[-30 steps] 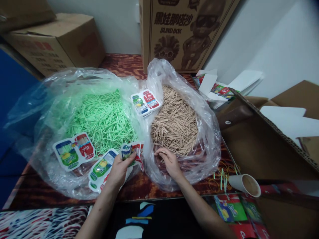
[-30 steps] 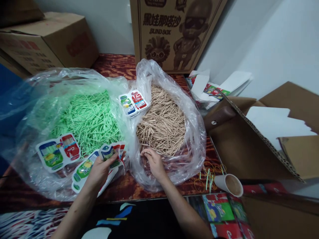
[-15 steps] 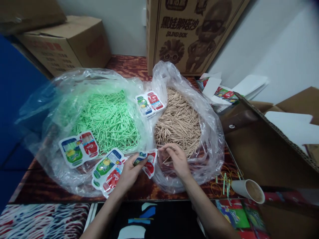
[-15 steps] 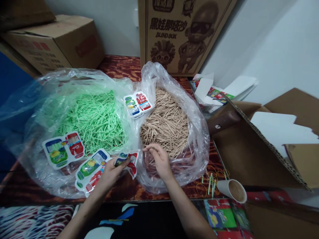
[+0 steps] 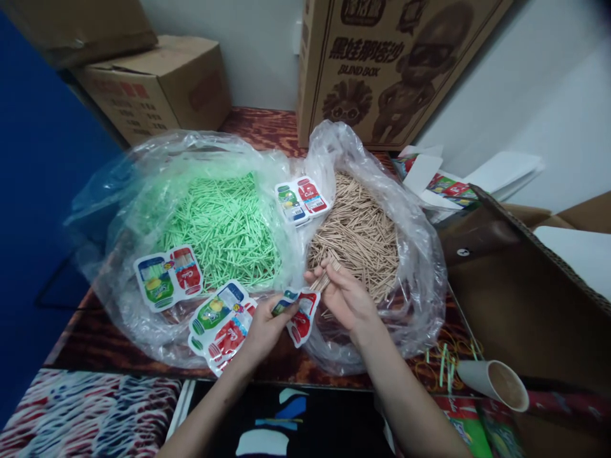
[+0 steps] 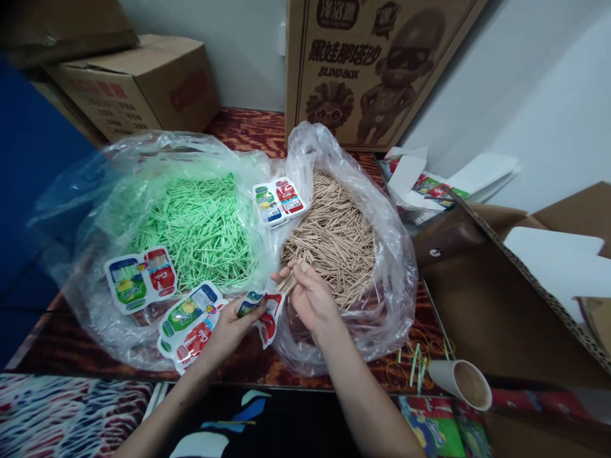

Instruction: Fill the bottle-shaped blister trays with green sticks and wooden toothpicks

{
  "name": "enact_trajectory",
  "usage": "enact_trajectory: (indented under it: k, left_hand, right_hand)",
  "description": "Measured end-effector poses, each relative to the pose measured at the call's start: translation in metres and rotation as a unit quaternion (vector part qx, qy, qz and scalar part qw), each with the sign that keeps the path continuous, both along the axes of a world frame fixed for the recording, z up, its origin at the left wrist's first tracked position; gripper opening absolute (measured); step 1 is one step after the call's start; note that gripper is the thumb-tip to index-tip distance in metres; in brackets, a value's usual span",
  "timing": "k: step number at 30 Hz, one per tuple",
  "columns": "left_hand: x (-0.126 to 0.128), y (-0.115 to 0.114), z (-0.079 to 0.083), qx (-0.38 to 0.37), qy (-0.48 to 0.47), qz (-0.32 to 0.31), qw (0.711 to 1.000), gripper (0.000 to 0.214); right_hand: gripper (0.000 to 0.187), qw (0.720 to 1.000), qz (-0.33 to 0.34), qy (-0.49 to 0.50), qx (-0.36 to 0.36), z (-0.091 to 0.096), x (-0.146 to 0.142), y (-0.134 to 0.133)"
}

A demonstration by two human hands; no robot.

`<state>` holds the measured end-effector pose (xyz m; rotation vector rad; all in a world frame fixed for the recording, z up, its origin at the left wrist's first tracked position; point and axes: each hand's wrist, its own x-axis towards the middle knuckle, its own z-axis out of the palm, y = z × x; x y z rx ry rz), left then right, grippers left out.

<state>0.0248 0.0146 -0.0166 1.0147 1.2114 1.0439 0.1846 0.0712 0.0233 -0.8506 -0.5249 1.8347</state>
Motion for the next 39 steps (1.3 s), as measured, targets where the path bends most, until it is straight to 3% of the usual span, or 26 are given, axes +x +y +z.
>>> enact_trajectory:
  k: [3,7,11,13,16,21,26,31,35,39]
  left_hand:
    - [-0.001,0.001,0.004,0.018,0.027,0.002,0.999,0.019]
    - [-0.006,0.002,0.007,0.024,0.04,0.028,0.999,0.017]
    - [-0.011,0.003,0.005,0.014,0.028,0.046,0.998,0.019]
    - [-0.013,0.002,0.003,0.015,0.023,0.052,0.998,0.02]
    - [-0.014,0.0,0.003,0.017,0.015,0.052,0.998,0.02]
    - [-0.017,-0.001,0.011,0.005,-0.001,0.044,0.999,0.021]
    - [-0.021,-0.002,0.017,0.001,-0.01,0.058,0.998,0.021]
    - [-0.023,-0.003,0.02,0.007,-0.01,0.041,0.999,0.02]
    - [-0.025,-0.004,0.02,0.014,-0.026,0.023,0.999,0.024]
    - [-0.028,-0.008,0.011,0.02,-0.05,0.014,0.998,0.023]
  right_hand:
    - [0.019,0.991,0.049,-0.113,0.054,0.009,-0.002,-0.008]
    - [0.03,0.953,0.141,-0.241,0.113,0.025,-0.006,-0.02]
    - [0.028,0.917,0.051,-0.339,0.203,0.032,-0.005,-0.027]
    - [0.02,0.876,0.033,-0.396,0.274,0.032,-0.005,-0.029]
    - [0.02,0.814,0.059,-0.465,0.344,0.032,-0.006,-0.032]
    - [0.021,0.788,0.051,-0.496,0.362,0.034,-0.008,-0.033]
    - [0.02,0.74,0.112,-0.532,0.396,0.038,-0.01,-0.032]
    - [0.02,0.722,0.067,-0.535,0.434,0.044,-0.019,-0.034]
    - [0.02,0.672,0.108,-0.549,0.485,0.048,-0.031,-0.034]
    - [0.017,0.629,0.17,-0.586,0.482,0.047,-0.038,-0.033]
